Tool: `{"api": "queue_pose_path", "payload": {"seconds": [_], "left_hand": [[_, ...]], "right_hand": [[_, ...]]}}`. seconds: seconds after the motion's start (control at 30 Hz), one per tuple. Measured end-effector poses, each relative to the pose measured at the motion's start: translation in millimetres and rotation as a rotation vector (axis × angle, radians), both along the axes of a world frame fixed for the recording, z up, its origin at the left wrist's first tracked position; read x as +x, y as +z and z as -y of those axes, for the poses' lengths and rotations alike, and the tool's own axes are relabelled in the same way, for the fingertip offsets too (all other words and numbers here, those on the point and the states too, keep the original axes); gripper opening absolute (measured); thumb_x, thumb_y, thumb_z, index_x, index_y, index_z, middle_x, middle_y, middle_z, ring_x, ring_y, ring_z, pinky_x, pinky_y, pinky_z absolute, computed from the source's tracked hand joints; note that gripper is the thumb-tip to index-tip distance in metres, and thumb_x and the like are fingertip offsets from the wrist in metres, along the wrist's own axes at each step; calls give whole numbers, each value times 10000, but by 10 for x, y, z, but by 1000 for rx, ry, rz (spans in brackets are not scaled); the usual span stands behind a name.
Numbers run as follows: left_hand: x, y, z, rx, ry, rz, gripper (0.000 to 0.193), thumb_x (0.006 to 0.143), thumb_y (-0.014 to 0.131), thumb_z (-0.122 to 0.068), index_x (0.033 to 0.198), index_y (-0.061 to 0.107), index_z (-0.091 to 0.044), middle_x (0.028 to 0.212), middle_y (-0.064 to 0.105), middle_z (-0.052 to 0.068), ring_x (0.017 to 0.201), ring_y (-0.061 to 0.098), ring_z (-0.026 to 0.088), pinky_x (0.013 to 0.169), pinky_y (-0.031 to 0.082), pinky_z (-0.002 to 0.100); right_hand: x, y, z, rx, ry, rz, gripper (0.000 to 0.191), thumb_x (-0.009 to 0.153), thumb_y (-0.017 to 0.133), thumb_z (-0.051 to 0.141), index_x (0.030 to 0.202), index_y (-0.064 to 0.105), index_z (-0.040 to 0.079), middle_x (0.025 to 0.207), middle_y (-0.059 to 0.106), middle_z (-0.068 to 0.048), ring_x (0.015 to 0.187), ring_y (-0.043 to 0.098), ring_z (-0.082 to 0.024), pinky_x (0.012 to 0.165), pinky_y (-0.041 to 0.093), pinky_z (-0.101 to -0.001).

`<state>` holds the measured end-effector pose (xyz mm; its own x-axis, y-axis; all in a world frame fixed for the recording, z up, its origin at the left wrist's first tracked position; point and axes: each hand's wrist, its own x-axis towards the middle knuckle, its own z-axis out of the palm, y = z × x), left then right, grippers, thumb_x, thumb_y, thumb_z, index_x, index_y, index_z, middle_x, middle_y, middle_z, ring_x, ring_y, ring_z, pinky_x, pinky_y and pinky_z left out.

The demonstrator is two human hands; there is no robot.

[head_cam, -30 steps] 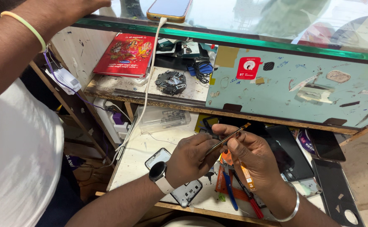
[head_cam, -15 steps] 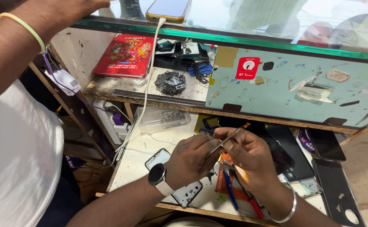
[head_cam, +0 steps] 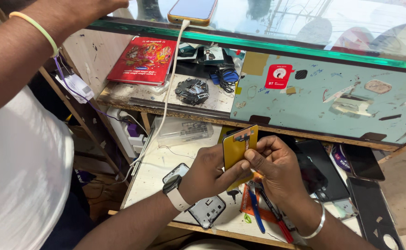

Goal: The person replaces the battery in a disassembled mobile phone. They remove the old battery, peel protective film from a new battery, apply adhesive tape, and install the new battery into the phone chassis. They then reattach the motherboard and secure it with screws.

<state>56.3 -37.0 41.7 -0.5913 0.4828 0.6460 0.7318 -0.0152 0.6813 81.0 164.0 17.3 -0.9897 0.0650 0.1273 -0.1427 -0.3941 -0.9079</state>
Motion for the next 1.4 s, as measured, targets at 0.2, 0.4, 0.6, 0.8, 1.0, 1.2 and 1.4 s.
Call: {"api": "queue_pose_path", "payload": {"seconds": [0.2,0.4,0.6,0.8,1.0,1.2,1.4], "left_hand": [[-82,-103,0,3,-23,80,268,1054,617,-297,1063,720,-50,892,743,87,798,757,154,698,583,287],[-207,-276,-85,117,-128,391,341,1042,632,-339,1031,740,-16,886,771,55,806,704,71,695,579,249],[-238,-297,-85,25,-89,406,284,1010,667,-282,1014,759,-14,831,764,42,758,674,56,649,562,248],[-158,-312,-92,-132,-246,427,271,1005,661,-272,943,753,-25,796,762,35,712,700,55,634,576,242],[-192,-358,-97,-125,-225,471,271,991,684,-270,916,763,-22,744,738,41,663,655,52,589,538,250],[-235,-400,-101,-79,-233,471,299,999,698,-293,947,761,-5,790,745,32,710,663,56,620,555,257],[-389,-460,-37,291,-326,732,284,1009,673,-236,1167,697,-2,1034,751,64,904,708,110,824,591,283]], "right_hand": [[-29,2,-9,129,4,-43,254,867,769,51,1050,598,7,935,686,-58,840,654,-81,779,575,-243],[-21,17,-6,163,55,43,316,822,765,6,1098,612,-3,956,676,-63,827,661,-115,735,585,-267],[2,78,-12,296,16,8,299,908,689,117,1167,633,-19,981,695,-90,845,660,-92,694,564,-250],[12,123,-42,290,-81,54,332,992,633,289,1095,703,-19,873,719,-97,676,642,-93,554,541,-247],[5,126,-56,270,3,-13,266,988,685,260,1053,655,3,863,678,-74,688,637,-79,564,562,-252],[-19,69,-88,164,88,27,265,910,690,211,1081,605,29,896,684,-56,730,690,-102,620,609,-281],[-120,-196,-227,106,41,-132,411,1085,596,374,1173,637,-26,985,668,-83,848,604,-110,806,523,-257]]}}
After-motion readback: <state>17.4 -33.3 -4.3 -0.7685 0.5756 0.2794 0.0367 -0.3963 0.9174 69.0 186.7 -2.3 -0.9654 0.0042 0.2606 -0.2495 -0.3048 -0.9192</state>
